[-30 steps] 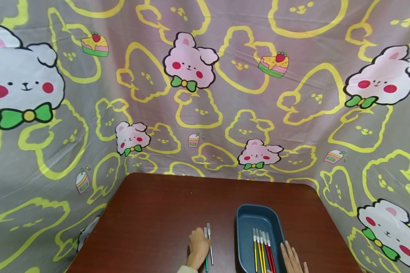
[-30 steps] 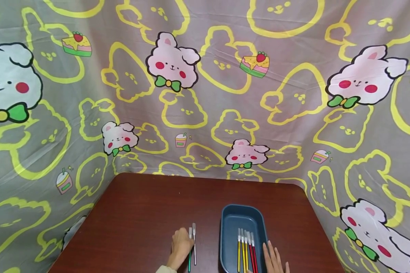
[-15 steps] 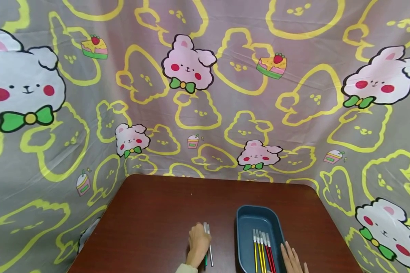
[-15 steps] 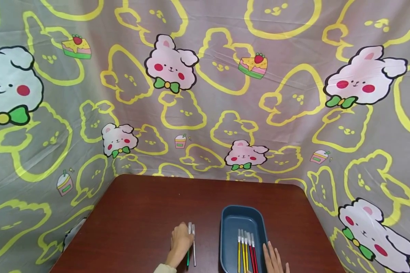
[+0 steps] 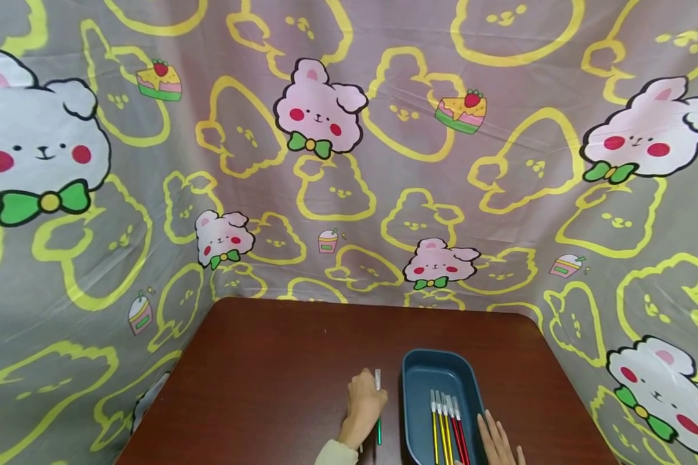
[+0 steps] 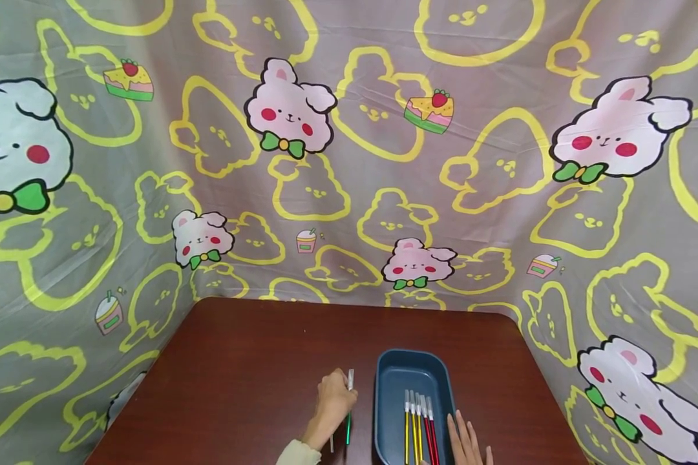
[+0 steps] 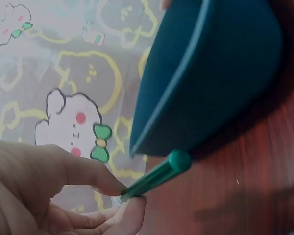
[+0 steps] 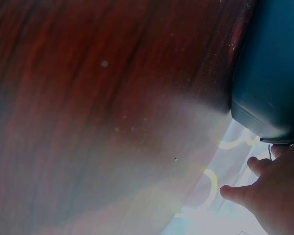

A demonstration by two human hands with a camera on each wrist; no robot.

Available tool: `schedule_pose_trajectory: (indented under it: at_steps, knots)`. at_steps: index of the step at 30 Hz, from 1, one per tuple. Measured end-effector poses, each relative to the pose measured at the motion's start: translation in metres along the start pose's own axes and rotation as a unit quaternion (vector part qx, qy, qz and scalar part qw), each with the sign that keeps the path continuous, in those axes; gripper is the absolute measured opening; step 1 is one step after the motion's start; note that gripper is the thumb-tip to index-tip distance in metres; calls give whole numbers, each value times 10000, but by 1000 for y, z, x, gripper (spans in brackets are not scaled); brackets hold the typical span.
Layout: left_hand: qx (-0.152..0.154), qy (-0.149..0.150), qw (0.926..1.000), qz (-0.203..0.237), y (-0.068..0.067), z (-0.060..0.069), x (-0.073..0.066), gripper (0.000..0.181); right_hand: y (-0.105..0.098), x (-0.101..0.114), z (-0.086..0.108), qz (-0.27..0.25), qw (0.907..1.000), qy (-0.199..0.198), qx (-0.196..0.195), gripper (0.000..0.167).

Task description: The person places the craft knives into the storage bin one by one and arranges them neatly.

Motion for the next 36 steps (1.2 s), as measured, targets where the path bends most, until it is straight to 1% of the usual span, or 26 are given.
schedule_pose_trajectory:
  at_steps: [1, 3, 4, 5, 6, 7, 8, 10, 11, 12, 14, 15, 17, 20, 21, 22, 23, 25, 27, 29, 31, 32, 34, 36]
  knots:
    - [-57, 121, 9999, 51, 2, 0, -4, 24, 1, 0, 0, 18, 10000, 22, 52, 114]
    - [-34, 250, 9996, 143, 8, 0, -13, 24, 1, 0, -1, 19, 10000, 36, 83, 114]
    - [-79, 376, 9991, 156, 14, -1, -16, 24, 1, 0, -1, 39, 10000, 26, 71, 115]
    - [-88, 450, 9989, 127, 23, -2, -15, 24, 1, 0, -1, 76, 10000, 8, 42, 115]
    - [-82, 495, 9987, 69, 33, -3, -14, 24, 0, 0, -1, 87, 9999, -32, -45, 116]
    - [-140, 574, 9983, 16, 43, -4, -14, 25, -1, 1, 0, 79, 9998, -96, -164, 116]
    - [-57, 547, 9985, -65, 53, -6, -11, 25, -2, 1, 0, 88, 9994, -165, -284, 117]
    - [-85, 679, 9976, -115, 67, -5, -14, 25, -3, 2, 0, 144, 9983, -279, -497, 120]
    - [60, 631, 9980, -18, 67, -3, -19, 25, -3, 2, 0, 158, 9976, -332, -583, 121]
    - [127, 637, 9979, 68, 66, -1, -25, 25, -3, 2, 0, 156, 9971, -374, -642, 121]
    - [319, 551, 9977, 215, 63, 5, -35, 25, -1, 2, 0, 196, 9969, -396, -651, 123]
    - [254, 615, 9975, 243, 63, 8, -41, 26, -1, 1, 0, 176, 9969, -396, -654, 123]
    - [300, 549, 9978, 229, 67, 12, -46, 28, -1, 0, 1, 123, 9969, -415, -651, 123]
    - [227, 648, 9975, 156, 84, 16, -47, 28, -4, -1, 1, 32, 9968, -436, -666, 121]
    - [100, 760, 9970, 90, 92, 16, -47, 30, -5, -2, 1, 18, 9969, -432, -661, 121]
    - [80, 807, 9967, 28, 101, 18, -47, 31, -6, -2, 2, 15, 9972, -412, -631, 121]
    - [62, 817, 9966, 15, 104, 21, -48, 32, -6, -2, 2, 19, 9975, -388, -595, 121]
    - [204, 716, 9972, -71, 111, 26, -52, 39, -6, -4, 3, 17, 9984, -301, -477, 121]
    - [198, 592, 9976, -295, 113, 31, -57, 47, -5, -5, 3, -15, 9990, -230, -374, 119]
    - [455, 341, 9980, -274, 105, 39, -67, 53, -5, -6, 3, -44, 9992, -218, -343, 117]
    - [520, 197, 9979, -325, 102, 43, -73, 57, -4, -7, 3, -77, 9989, -262, -384, 115]
    - [570, 118, 9978, -321, 100, 46, -76, 56, -5, -7, 3, -82, 9987, -290, -402, 114]
    - [556, -28, 9977, -382, 98, 49, -79, 53, -4, -8, 2, -86, 9986, -338, -405, 114]
    - [472, -199, 9971, -570, 100, 50, -76, 53, -4, -9, 2, -96, 9987, -362, -356, 113]
Point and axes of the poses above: each hand's wrist, its own z-axis away from the middle knuckle, its own y-axis out of the palm, x = y × z, the point moved 9 cm from there along -z, towards the middle knuckle, and after that the axes turned 6 degrees about -y, right-handed, at the moved point
